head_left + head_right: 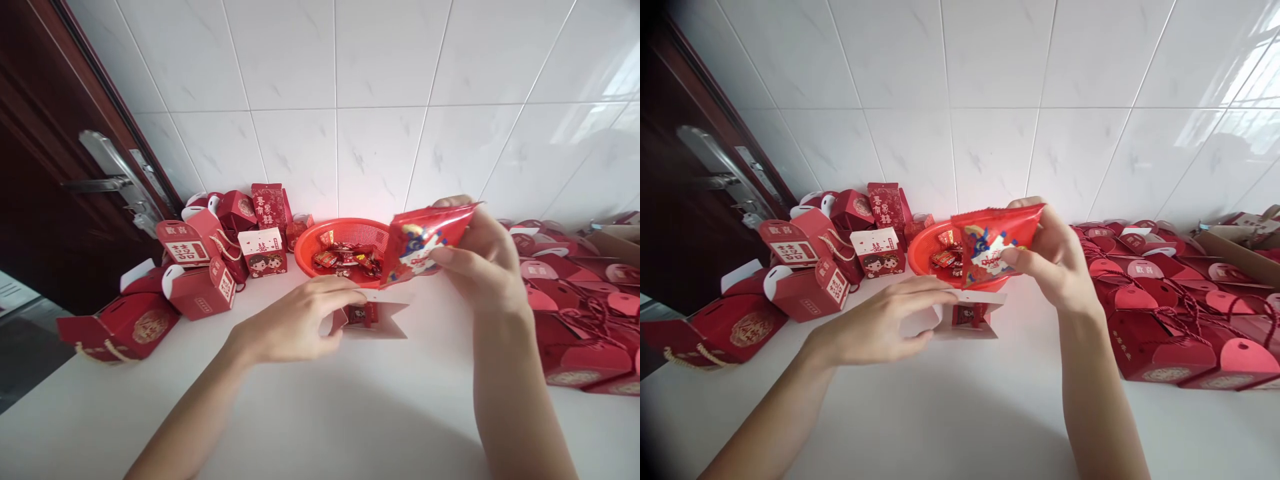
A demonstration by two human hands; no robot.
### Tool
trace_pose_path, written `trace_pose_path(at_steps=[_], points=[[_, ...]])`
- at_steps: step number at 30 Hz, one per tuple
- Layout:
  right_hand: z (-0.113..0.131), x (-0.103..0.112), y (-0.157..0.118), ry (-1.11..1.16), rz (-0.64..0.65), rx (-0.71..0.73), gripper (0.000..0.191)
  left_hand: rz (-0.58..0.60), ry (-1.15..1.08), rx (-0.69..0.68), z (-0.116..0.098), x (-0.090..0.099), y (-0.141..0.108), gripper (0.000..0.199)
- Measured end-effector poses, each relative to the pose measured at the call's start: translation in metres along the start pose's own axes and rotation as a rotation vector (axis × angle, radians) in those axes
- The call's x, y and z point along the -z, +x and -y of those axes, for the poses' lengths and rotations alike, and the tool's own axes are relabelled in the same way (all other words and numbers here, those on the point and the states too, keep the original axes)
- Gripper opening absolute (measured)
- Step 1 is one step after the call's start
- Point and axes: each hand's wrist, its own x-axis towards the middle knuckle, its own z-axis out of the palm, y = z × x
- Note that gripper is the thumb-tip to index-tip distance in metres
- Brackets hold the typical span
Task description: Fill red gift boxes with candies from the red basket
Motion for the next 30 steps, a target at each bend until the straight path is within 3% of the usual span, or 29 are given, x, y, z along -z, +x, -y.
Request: trace_pose_path(at_steps=[6,11,14,17,21,25,30], points=[[0.012,0.009,0.002,0.048,-0.194,0.215,0.021,-0.138,0.163,-0.103,-0.035,0.005,-0.014,0.049],[0.015,0.013,-0.001,-0.021,-0.208,0.179,0.018,-0.103,0.126,-0.048,-0.022,-0.004,-0.008,0.048],[0.013,0.014,-0.004,0.024,-0.076,0.133,0.028,-0.032,0.04,0.048,-0.003,-0.007,0.001,0.053],[0.01,0.01,-0.005,0.033,0.156,0.026,0.031,0.046,-0.074,0.121,0.01,-0.006,0.009,0.056],[-0.001,-0.005,0.0,-0.085,0.394,-0.099,0.025,0.06,-0.222,0.189,0.024,-0.003,0.015,0.042],[-0.012,-0.018,0.004,-0.303,0.521,-0.175,0.025,0.021,-0.311,0.201,0.045,-0.005,0.014,0.044],[-0.016,-0.018,0.004,-0.531,0.586,-0.207,0.023,0.016,-0.39,0.219,0.063,-0.008,0.012,0.053]])
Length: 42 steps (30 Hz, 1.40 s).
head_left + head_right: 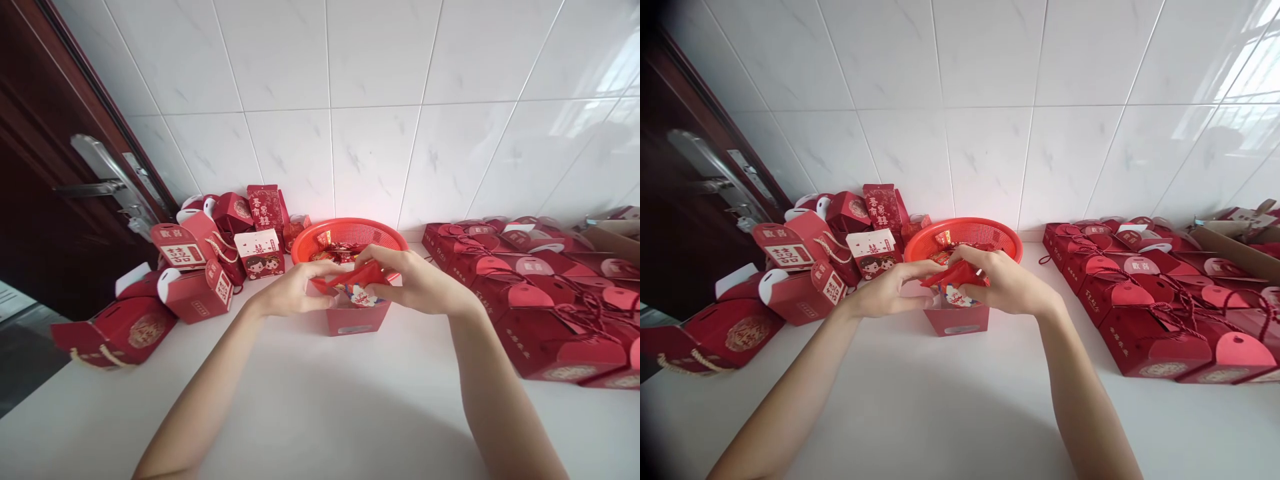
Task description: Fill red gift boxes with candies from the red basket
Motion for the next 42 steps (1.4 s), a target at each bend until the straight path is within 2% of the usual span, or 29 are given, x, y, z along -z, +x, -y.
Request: trace_pose_path(at_steps=[3,10,15,20,24,27,30,33,38,42], points=[[-0.001,-0.001,-0.001,-0.048,0.064,-0.021,0.019,0.039,-0.041,-0.003,0.003,0.002,0.001,0.051],[0.0,-0.001,0.001,-0.028,0.144,0.008,0.025,0.106,-0.158,-0.03,0.005,0.003,0.002,0.056],[0.001,0.003,-0.001,-0.027,0.187,-0.025,0.028,0.103,-0.161,-0.017,0.006,0.004,0.004,0.053],[0.003,-0.005,0.002,-0.237,0.214,-0.146,0.044,0.058,-0.066,-0.003,0.009,0.003,0.004,0.052],[0.004,-0.01,0.004,-0.285,0.139,-0.189,0.03,0.05,-0.078,-0.001,0.008,0.0,0.004,0.052],[0.003,-0.012,0.004,-0.255,0.137,-0.132,0.017,0.031,-0.058,-0.029,0.008,-0.002,0.005,0.051],[0.002,-0.014,0.007,-0.243,0.164,-0.079,0.022,0.013,-0.048,-0.034,0.01,-0.003,0.006,0.05],[0.002,-0.016,0.018,-0.247,0.275,-0.119,0.031,0.014,-0.077,-0.027,0.013,-0.005,0.006,0.049],[-0.002,-0.02,0.051,-0.274,0.735,-0.325,0.048,0.016,-0.13,0.001,0.012,-0.007,0.008,0.048],[-0.009,-0.021,0.07,-0.224,0.885,-0.451,0.045,0.018,-0.114,-0.004,0.011,-0.008,0.01,0.048]])
